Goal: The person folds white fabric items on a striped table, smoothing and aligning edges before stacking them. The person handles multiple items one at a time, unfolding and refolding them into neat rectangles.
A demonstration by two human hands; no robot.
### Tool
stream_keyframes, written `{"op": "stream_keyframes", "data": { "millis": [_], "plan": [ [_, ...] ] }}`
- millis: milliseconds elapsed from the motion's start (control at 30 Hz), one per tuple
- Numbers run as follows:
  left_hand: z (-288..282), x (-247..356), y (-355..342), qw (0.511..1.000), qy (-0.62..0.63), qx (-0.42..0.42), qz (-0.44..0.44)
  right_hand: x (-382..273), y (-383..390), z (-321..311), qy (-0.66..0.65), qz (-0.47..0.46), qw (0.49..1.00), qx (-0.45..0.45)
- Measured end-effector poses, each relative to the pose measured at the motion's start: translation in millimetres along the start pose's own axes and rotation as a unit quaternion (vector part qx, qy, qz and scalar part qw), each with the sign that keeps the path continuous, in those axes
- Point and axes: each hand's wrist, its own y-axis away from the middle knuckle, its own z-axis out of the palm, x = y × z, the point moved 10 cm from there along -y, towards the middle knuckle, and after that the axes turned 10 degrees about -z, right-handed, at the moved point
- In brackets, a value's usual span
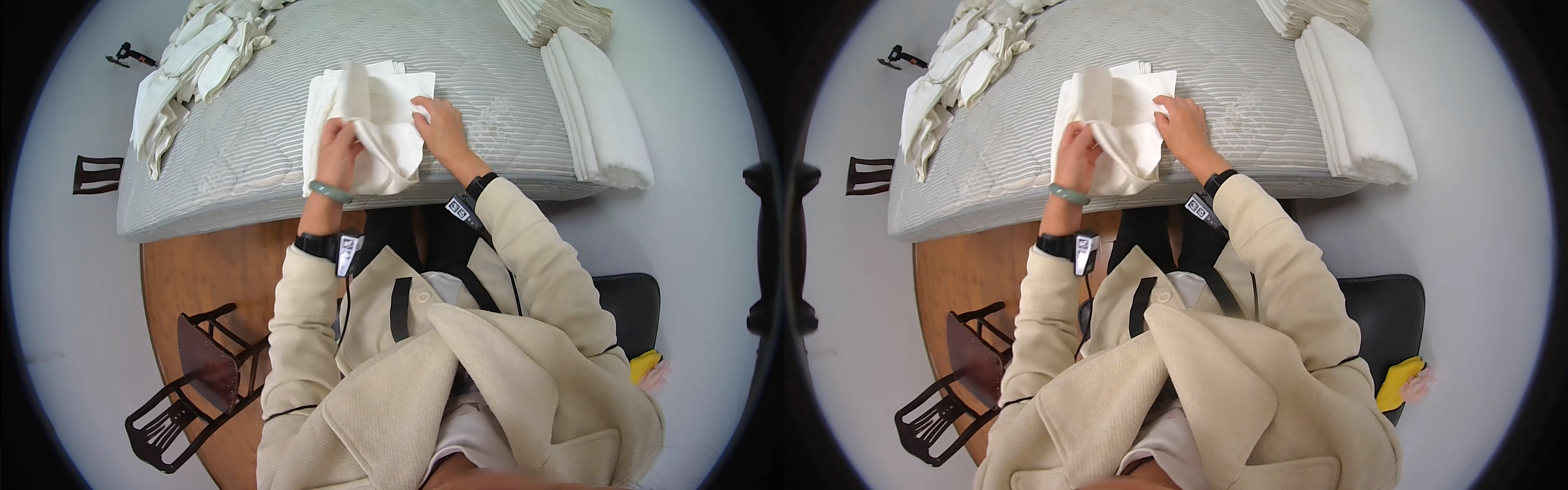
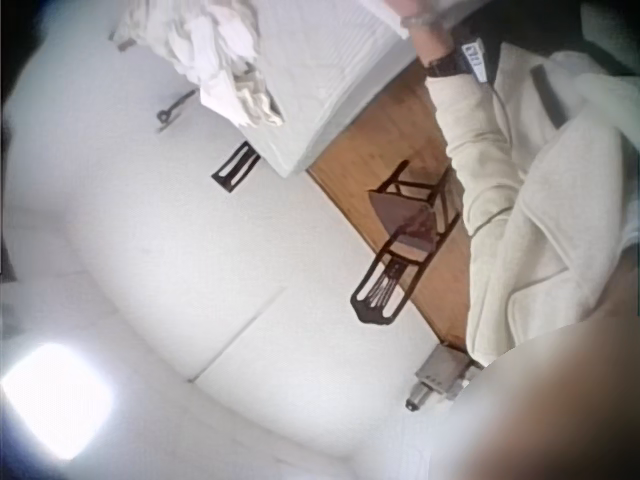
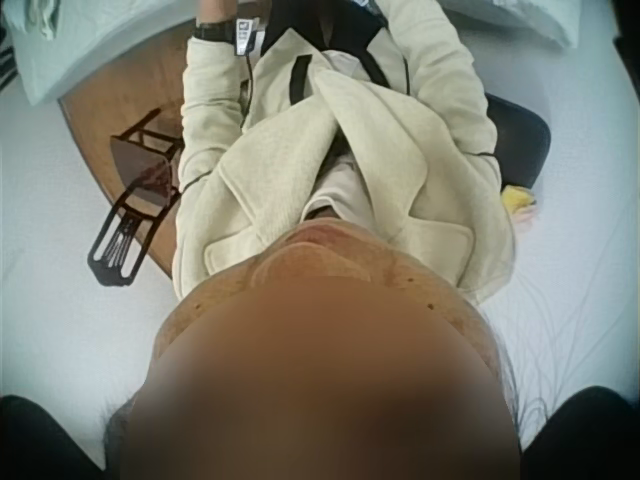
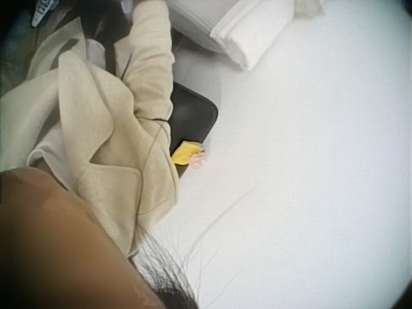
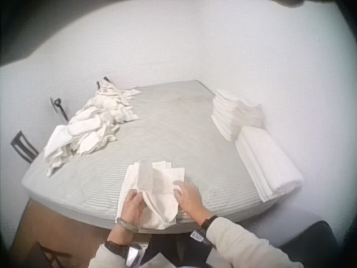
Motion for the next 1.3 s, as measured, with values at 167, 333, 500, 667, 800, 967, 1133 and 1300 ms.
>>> {"op": "stream_keyframes", "data": {
  "millis": [167,333,500,667,800,967,1133,1300],
  "plan": [
    [-54.9,41.8,32.4,0.975,0.21,-0.044,0.062,2.5,-3.3,-3.2,0.002,0.009,1.0,-0.005],
    [-90.4,62.1,66.2,0.984,0.166,-0.006,0.055,11.9,0.8,-19.5,-0.126,0.103,0.987,0.009],
    [-88.8,48.4,87.1,0.992,0.129,0.005,0.01,-2.2,-6.6,-62.5,-0.148,0.071,0.984,0.066],
    [-85.9,108.9,100.8,0.987,0.034,0.063,0.141,-4.1,-36.8,-129.1,-0.092,0.043,0.99,0.102],
    [-68.6,180.5,113.9,0.957,-0.056,0.098,0.266,-39.1,-58.9,-171.3,-0.075,-0.074,0.98,0.169],
    [-37.2,271.6,152.2,0.807,-0.289,0.214,0.469,-75.5,-83.0,-219.9,-0.074,-0.126,0.962,0.231],
    [-27.5,324.6,162.9,0.764,-0.334,0.225,0.504,-118.7,-96.9,-266.5,0.016,-0.191,0.952,0.239],
    [-26.0,360.8,146.6,0.769,-0.364,0.26,0.458,-120.9,-114.5,-284.3,-0.033,-0.217,0.94,0.263]
  ]
}}
